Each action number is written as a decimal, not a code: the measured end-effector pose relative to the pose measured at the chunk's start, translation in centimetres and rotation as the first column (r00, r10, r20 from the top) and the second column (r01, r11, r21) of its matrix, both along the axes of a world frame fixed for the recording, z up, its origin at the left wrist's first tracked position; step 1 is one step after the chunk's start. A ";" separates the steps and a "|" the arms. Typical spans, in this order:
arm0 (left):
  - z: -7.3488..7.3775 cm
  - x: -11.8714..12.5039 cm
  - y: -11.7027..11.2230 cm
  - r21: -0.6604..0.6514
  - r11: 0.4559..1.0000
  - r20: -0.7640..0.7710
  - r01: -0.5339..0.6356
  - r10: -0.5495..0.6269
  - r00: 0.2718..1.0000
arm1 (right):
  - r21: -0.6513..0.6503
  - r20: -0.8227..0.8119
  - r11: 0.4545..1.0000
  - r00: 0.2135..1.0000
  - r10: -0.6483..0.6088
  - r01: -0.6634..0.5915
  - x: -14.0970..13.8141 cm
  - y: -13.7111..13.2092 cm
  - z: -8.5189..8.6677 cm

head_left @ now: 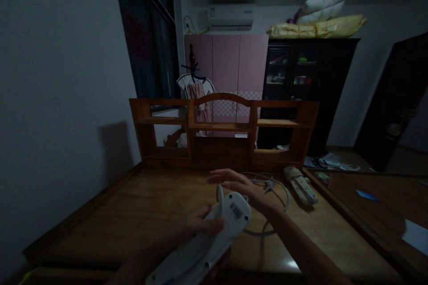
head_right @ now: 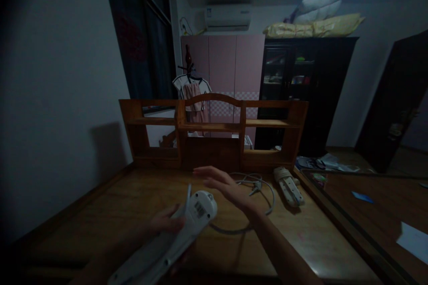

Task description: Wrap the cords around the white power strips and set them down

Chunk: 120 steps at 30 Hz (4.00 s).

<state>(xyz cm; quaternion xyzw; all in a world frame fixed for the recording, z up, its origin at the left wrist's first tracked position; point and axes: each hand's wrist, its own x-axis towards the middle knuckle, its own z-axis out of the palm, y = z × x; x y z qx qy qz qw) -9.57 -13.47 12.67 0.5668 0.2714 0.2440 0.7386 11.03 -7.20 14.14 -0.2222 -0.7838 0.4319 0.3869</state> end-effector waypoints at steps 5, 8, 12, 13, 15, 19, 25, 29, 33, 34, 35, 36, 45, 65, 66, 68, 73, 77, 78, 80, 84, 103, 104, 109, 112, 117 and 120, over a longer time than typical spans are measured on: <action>2.3 -1.0 -1.6 0.131 0.991 -0.184 -0.029 0.053 0.982 | -0.278 -0.168 0.933 0.968 0.187 -0.229 -3.9 -2.2 -2.2; 2.9 -2.5 -1.9 0.064 0.998 -0.222 0.008 0.007 0.975 | -0.328 -0.127 0.936 0.988 0.087 -0.124 -4.1 -2.2 -4.1; 3.0 -4.0 -1.0 0.072 0.994 -0.138 -0.083 0.093 0.986 | -0.275 0.128 0.960 0.992 -0.007 0.042 -3.8 -2.1 -5.2; 2.8 -4.2 -0.5 0.084 0.989 -0.128 -0.125 0.136 0.983 | -0.177 0.187 0.977 0.979 -0.085 0.118 -3.9 -2.2 -5.2; 2.2 -4.5 0.6 0.106 0.974 -0.145 -0.201 0.215 0.966 | 0.088 0.279 0.956 0.915 -0.293 0.280 -4.0 -2.6 -5.4; -0.1 -4.4 2.3 0.171 0.944 -0.238 -0.281 0.316 0.918 | 0.520 0.448 0.777 0.662 -0.602 0.355 -4.2 -3.6 -6.5; -1.8 -3.6 3.0 0.417 0.853 -0.308 -0.313 0.457 0.835 | 0.728 0.522 0.665 0.497 -0.693 0.163 -2.6 -5.2 -5.8; -2.1 -2.8 3.2 0.635 0.702 -0.213 -0.323 0.560 0.800 | 0.685 0.542 0.716 0.564 -0.623 0.132 -1.0 -6.4 -2.4; -3.0 -1.2 2.1 0.630 0.757 -0.234 -0.176 0.402 0.885 | 0.547 0.498 0.827 0.745 -0.444 0.128 0.4 -6.4 0.7; -3.1 -0.7 1.5 0.610 0.783 -0.250 -0.117 0.331 0.910 | 0.507 0.485 0.855 0.782 -0.392 0.114 0.7 -6.0 1.2; -3.1 -0.2 0.8 0.582 0.812 -0.275 -0.048 0.252 0.928 | 0.467 0.474 0.879 0.812 -0.340 0.096 1.0 -5.6 1.6; -3.0 0.3 0.1 0.560 0.829 -0.292 -0.004 0.202 0.935 | 0.426 0.465 0.902 0.837 -0.288 0.073 1.2 -5.1 1.9; -1.0 2.6 -3.6 0.573 0.819 -0.264 -0.039 0.230 0.937 | -0.217 0.246 0.962 0.944 0.220 -0.167 1.4 -0.3 -0.2; -7.6 0.7 16.2 0.576 0.450 -0.015 -0.682 0.840 0.542 | 0.845 0.295 0.485 0.562 -0.773 0.224 0.7 8.7 -11.2; -7.7 0.8 17.1 0.582 0.448 -0.023 -0.678 0.843 0.537 | 0.861 0.275 0.461 0.565 -0.778 0.216 0.8 9.0 -11.9; -8.0 1.3 18.5 0.591 0.456 -0.033 -0.665 0.838 0.545 | 0.877 0.231 0.425 0.580 -0.782 0.223 1.0 9.5 -12.9; -8.8 2.8 19.9 0.756 0.443 -0.084 -0.483 0.796 0.599 | 0.881 0.114 0.343 0.557 -0.823 0.326 2.8 10.0 -12.6; -9.4 3.8 20.0 0.870 0.431 -0.220 -0.241 0.775 0.592 | 0.891 0.119 0.328 0.536 -0.836 0.314 4.0 9.9 -11.8; -9.6 4.0 20.0 0.886 0.418 -0.244 -0.199 0.787 0.567 | 0.895 0.133 0.331 0.529 -0.838 0.299 4.0 9.9 -11.8; -9.9 4.4 19.7 0.915 0.384 -0.277 -0.126 0.823 0.497 | 0.906 0.144 0.321 0.514 -0.846 0.275 3.8 9.8 -11.8; -10.4 4.8 19.0 0.950 0.311 -0.269 -0.028 0.861 0.433 | 0.921 0.133 0.295 0.505 -0.853 0.255 3.4 9.5 -11.9; -11.9 6.2 17.5 0.844 -0.025 -0.326 0.536 0.770 0.549 | 0.827 0.242 0.490 0.613 -0.752 0.275 4.9 8.8 -10.2; -12.0 6.4 17.5 0.830 -0.071 -0.319 0.553 0.754 0.575 | 0.810 0.230 0.499 0.617 -0.753 0.307 5.0 8.8 -10.3; -11.9 7.4 16.4 0.753 -0.371 -0.226 0.543 0.630 0.743 | 0.667 0.148 0.560 0.649 -0.747 0.492 5.7 8.7 -10.0; -11.4 7.6 15.3 0.743 -0.482 -0.171 0.465 0.535 0.828 | 0.520 0.097 0.608 0.666 -0.740 0.600 6.4 9.2 -9.8; -11.6 7.3 15.2 0.810 -0.482 -0.073 0.335 0.483 0.872 | 0.331 0.170 0.709 0.700 -0.693 0.622 6.3 10.6 -10.6; -12.1 6.9 15.7 0.803 -0.517 -0.039 0.295 0.449 0.893 | 0.280 0.289 0.767 0.711 -0.641 0.578 5.9 11.4 -11.6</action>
